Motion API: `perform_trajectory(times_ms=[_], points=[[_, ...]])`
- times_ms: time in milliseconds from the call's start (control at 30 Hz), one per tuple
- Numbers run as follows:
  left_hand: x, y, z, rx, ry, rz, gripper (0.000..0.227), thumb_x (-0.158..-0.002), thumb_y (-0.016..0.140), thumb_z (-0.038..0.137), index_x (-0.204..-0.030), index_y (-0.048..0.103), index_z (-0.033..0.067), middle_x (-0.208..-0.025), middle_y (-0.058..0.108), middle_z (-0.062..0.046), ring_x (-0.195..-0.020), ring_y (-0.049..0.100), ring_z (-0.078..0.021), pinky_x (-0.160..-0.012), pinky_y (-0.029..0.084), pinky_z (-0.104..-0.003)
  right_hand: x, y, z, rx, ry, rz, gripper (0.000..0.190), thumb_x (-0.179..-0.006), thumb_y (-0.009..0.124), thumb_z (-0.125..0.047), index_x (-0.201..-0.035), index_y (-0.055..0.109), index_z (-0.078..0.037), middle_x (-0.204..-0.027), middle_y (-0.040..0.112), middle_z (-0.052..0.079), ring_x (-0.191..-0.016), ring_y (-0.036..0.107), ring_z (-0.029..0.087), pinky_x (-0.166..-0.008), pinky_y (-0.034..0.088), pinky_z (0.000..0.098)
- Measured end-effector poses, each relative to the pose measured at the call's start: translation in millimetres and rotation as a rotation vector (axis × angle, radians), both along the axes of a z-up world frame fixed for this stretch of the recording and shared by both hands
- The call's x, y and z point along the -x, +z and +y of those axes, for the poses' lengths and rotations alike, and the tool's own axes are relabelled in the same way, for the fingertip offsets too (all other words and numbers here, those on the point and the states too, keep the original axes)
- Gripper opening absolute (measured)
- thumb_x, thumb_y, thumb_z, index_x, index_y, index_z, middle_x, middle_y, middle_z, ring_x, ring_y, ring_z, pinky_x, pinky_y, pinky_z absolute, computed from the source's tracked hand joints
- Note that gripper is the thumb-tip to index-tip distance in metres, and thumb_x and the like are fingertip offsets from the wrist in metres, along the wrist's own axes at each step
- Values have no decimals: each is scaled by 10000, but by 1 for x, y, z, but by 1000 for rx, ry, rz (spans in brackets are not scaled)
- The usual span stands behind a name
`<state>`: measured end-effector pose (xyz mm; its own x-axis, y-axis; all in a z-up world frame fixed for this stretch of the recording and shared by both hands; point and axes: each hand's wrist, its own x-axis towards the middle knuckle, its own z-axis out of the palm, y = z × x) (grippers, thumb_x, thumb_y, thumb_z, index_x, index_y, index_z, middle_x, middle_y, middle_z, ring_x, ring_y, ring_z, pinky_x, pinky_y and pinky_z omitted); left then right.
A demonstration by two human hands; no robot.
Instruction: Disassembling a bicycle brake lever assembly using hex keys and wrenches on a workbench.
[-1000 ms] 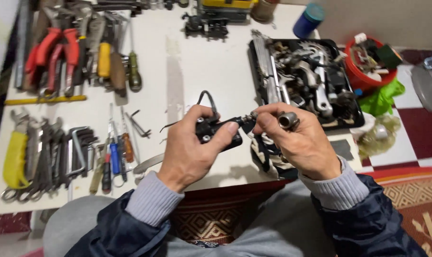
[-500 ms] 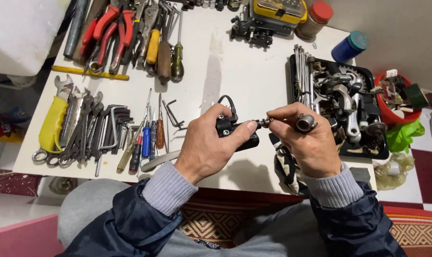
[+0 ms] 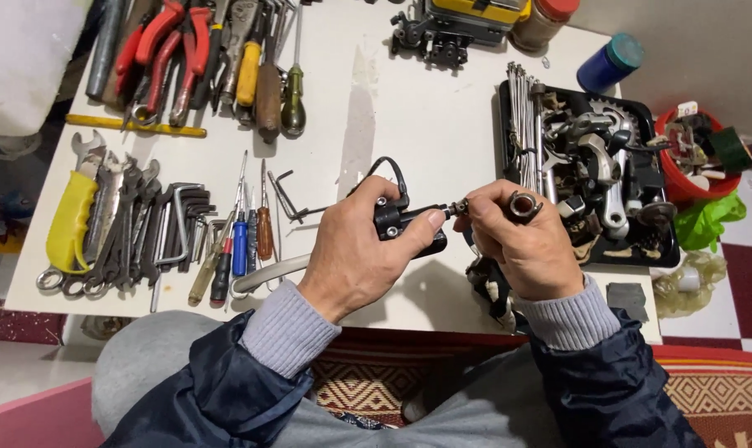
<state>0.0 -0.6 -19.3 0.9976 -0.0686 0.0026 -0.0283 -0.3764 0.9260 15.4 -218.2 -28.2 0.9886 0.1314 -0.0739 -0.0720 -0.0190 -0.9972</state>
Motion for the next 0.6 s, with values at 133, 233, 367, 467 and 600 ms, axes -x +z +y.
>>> perform_trajectory(times_ms=[133,233,367,467,600], points=[[-2,-2,-4,2,-29,-24,383,-839,694,495,-900,583,134,-748,637,11,-653,560,-148,-595,461,-321,1,4,-6,-61,53,29,148,-958,681,-130,-1022,703,1,-685,648,115,-459,355,88,-429,273,241],[-3,-2,-5,-15,-48,46,443,-826,654,550,-956,594,131,-757,624,9,-646,540,-148,-579,442,-317,1,7,-9,-24,44,18,170,-919,711,-76,-1075,706,-7,-649,551,11,-516,399,84,-461,313,231],[-4,-3,-6,-2,-41,15,430,-830,667,532,-955,597,127,-760,636,7,-645,543,-143,-578,444,-314,-1,11,-10,9,23,77,264,-925,688,-199,-1114,711,-15,-609,491,-18,-467,361,76,-418,272,228],[-3,-4,-7,-2,-32,-29,400,-837,684,508,-930,590,130,-747,623,13,-629,526,-133,-564,436,-306,-2,6,-7,9,7,138,261,-971,648,-315,-924,651,-59,-546,506,27,-421,335,62,-409,237,225],[-2,-12,-8,-56,-32,-190,394,-861,709,472,-947,578,110,-724,595,-1,-587,473,-148,-539,403,-330,-1,5,-7,39,19,147,195,-967,661,-197,-827,642,-63,-732,689,172,-451,343,76,-412,238,227]])
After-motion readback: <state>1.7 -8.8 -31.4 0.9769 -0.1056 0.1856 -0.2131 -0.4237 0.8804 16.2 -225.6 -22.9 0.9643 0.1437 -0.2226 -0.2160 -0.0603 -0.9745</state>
